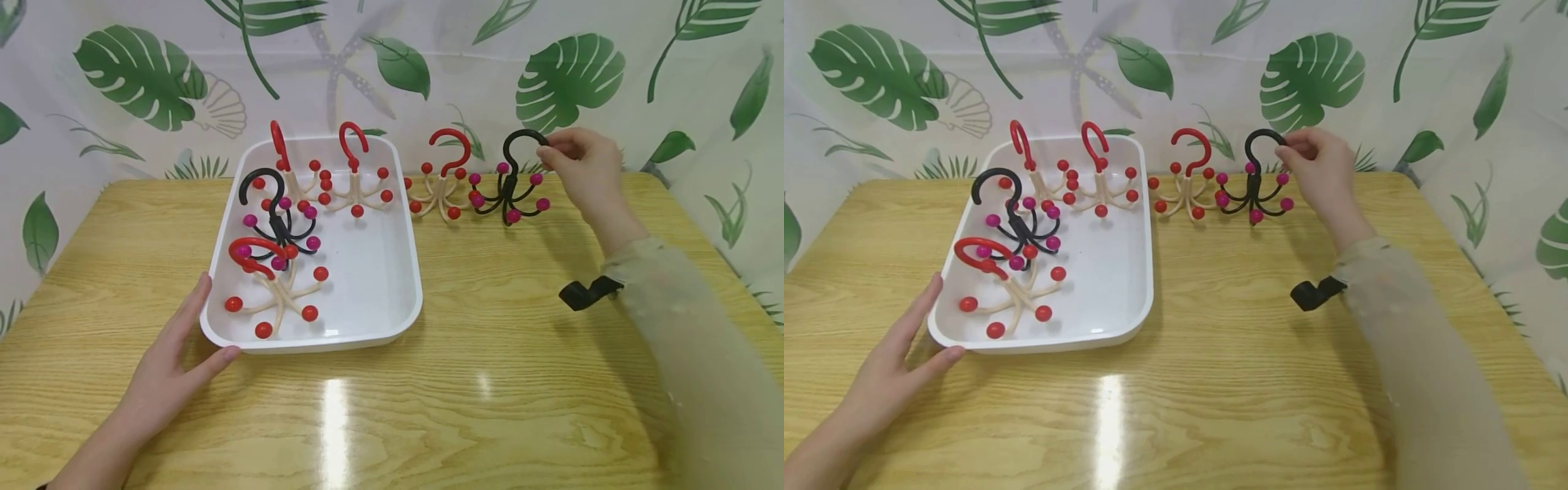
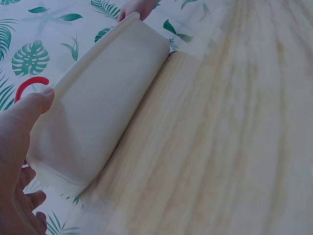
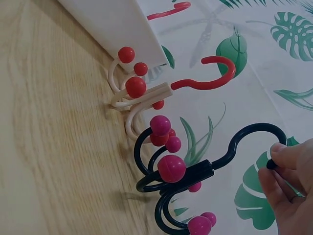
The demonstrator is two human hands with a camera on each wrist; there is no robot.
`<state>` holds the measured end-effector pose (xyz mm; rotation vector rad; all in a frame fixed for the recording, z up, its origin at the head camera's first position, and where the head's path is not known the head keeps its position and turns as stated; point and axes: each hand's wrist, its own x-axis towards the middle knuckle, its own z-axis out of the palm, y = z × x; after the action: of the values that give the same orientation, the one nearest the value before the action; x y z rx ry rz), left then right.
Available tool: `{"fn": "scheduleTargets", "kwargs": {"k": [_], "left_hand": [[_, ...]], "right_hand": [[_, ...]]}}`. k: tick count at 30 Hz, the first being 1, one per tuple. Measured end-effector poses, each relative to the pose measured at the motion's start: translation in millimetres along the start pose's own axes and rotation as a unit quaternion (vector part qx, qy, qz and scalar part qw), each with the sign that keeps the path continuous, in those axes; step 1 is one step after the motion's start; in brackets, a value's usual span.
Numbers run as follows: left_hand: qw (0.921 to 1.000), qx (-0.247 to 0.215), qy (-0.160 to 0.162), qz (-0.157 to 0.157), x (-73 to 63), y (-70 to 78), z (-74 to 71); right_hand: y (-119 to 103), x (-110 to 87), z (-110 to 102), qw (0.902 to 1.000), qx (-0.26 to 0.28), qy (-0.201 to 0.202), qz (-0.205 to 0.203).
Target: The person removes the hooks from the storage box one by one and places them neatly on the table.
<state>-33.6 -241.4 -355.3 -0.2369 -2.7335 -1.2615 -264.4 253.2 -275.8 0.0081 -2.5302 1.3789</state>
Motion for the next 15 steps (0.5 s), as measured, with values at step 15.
{"fn": "scheduleTargets", "kwargs": {"k": [15], "left_hand": [[1.0, 0.002, 0.002, 0.0, -1.1, -1.5, 0.3]], "right_hand": [[7.2, -0.9, 5.2, 0.9996, 0.026, 0.0, -0.009]]}}
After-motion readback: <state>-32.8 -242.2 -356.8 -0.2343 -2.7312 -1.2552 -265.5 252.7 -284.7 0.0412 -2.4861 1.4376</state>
